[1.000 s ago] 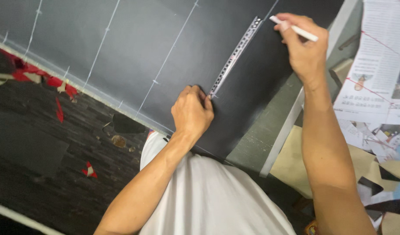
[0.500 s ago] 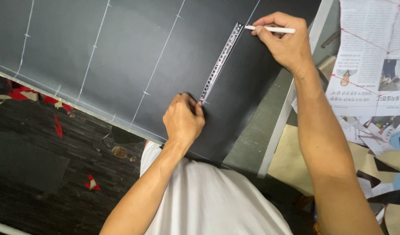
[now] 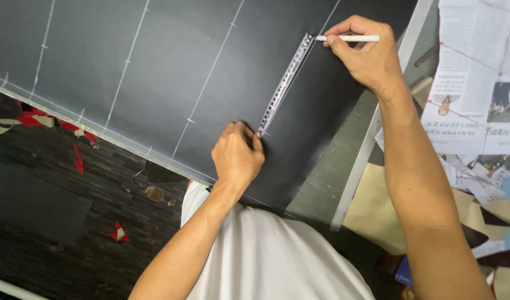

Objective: The person uses a metal ruler and a white marker to draw straight lines on a large black sheet, creating a grid pattern. They repeatedly reposition the ruler and draw lines, occasionally moving a newspaper aside to access the surface.

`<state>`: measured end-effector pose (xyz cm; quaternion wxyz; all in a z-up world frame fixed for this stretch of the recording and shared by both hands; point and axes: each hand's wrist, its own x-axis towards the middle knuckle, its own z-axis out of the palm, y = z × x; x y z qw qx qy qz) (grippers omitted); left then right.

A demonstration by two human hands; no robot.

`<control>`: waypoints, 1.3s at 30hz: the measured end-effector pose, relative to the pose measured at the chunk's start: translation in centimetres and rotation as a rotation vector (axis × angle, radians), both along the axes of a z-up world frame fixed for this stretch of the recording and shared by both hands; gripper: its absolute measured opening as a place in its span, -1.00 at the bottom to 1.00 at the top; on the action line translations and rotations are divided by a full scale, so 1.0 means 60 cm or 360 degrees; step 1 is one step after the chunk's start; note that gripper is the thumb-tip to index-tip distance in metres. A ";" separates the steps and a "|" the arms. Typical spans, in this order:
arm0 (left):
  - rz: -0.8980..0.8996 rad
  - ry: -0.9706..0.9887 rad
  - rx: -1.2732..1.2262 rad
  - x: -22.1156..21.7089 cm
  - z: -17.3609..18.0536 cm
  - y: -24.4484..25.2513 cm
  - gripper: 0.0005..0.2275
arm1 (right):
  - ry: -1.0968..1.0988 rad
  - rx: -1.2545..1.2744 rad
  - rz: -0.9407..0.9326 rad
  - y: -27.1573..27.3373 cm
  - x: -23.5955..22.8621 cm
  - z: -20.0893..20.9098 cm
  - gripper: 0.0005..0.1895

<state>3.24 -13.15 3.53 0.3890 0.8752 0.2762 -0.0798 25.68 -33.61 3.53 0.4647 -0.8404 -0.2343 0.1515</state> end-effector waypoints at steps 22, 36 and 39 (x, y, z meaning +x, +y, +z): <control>-0.0017 0.0037 -0.0036 0.003 -0.003 0.003 -0.87 | 0.0147 0.0141 -0.0157 0.003 -0.043 -0.004 -0.88; -0.0039 -0.0018 -0.0013 0.002 -0.007 0.001 -0.88 | -0.0010 -0.0114 0.0153 0.022 -0.121 0.016 -0.83; -0.0033 0.0006 -0.0012 -0.002 -0.004 0.002 -0.88 | 0.0083 -0.0165 0.0116 0.025 -0.125 0.012 -0.82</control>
